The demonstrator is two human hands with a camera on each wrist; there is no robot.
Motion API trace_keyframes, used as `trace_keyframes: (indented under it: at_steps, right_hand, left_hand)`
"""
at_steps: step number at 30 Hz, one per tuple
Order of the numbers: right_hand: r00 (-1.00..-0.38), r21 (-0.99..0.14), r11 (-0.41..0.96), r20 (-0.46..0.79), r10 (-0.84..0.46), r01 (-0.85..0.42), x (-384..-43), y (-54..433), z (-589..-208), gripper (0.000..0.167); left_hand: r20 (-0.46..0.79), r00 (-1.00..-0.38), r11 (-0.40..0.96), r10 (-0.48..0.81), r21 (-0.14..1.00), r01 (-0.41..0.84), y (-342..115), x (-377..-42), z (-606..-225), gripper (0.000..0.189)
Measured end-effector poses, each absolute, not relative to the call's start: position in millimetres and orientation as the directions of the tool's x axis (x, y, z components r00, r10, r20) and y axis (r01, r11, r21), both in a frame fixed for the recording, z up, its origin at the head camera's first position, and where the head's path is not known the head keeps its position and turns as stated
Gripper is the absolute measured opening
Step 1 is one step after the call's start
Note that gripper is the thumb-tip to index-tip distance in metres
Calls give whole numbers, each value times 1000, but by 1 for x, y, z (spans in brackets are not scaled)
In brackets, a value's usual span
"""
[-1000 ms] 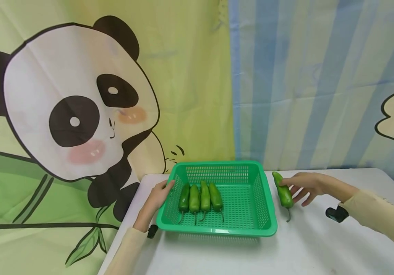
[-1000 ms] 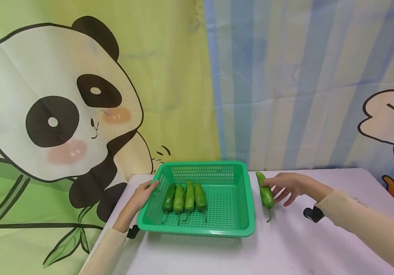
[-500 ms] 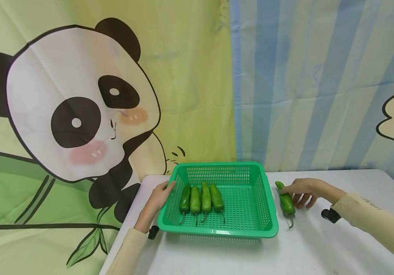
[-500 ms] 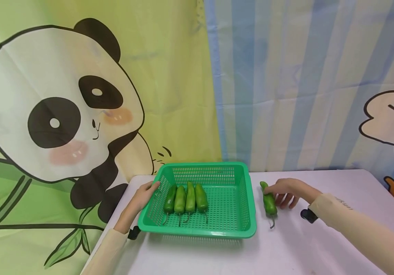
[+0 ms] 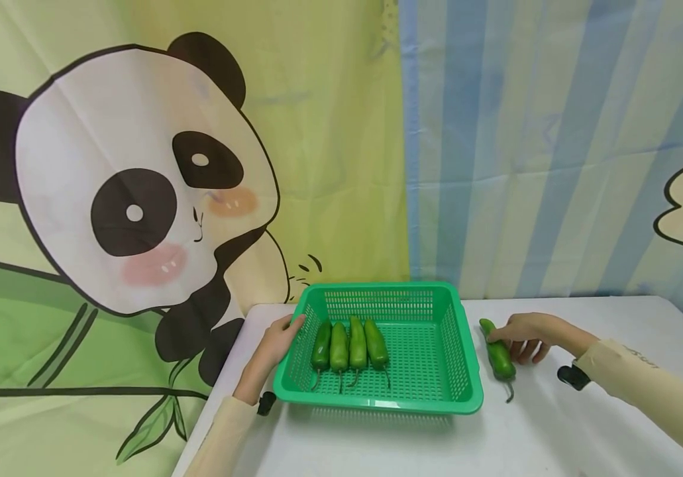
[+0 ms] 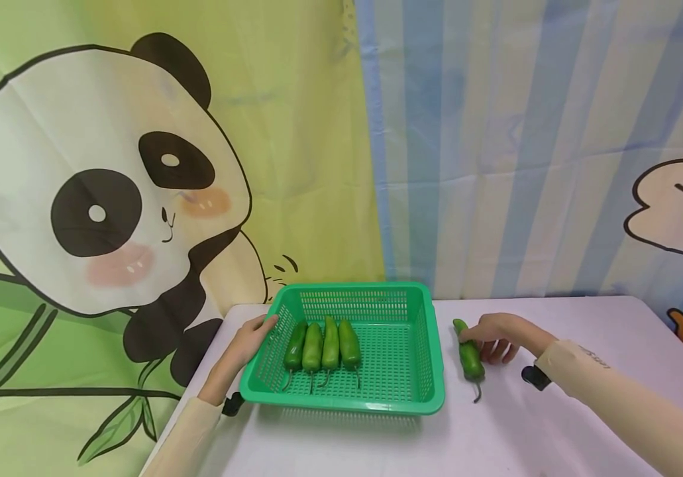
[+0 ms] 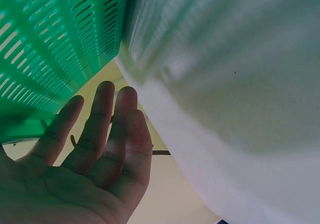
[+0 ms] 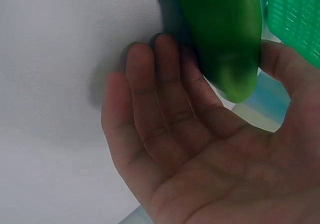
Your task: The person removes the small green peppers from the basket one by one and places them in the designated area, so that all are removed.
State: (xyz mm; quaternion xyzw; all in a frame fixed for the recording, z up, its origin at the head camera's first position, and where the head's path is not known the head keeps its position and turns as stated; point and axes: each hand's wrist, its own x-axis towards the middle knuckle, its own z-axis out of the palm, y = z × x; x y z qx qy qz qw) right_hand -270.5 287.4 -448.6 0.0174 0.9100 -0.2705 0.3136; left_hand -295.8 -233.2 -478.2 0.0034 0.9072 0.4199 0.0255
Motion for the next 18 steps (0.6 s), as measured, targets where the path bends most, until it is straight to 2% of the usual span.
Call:
trace_keyframes:
  at_steps: [9,18]
  right_hand:
    - [-784,-536,808,-599,-161,244,-273,290,-458,40]
    - [-787,-539,801,-600,-147,261,-273,292,-460,43]
  left_hand:
    - [-53,-998,646,29,763,-22,-234,-297,-480,58]
    - [-57,-998,638,24,770,-28,-233,-298,-478,56]
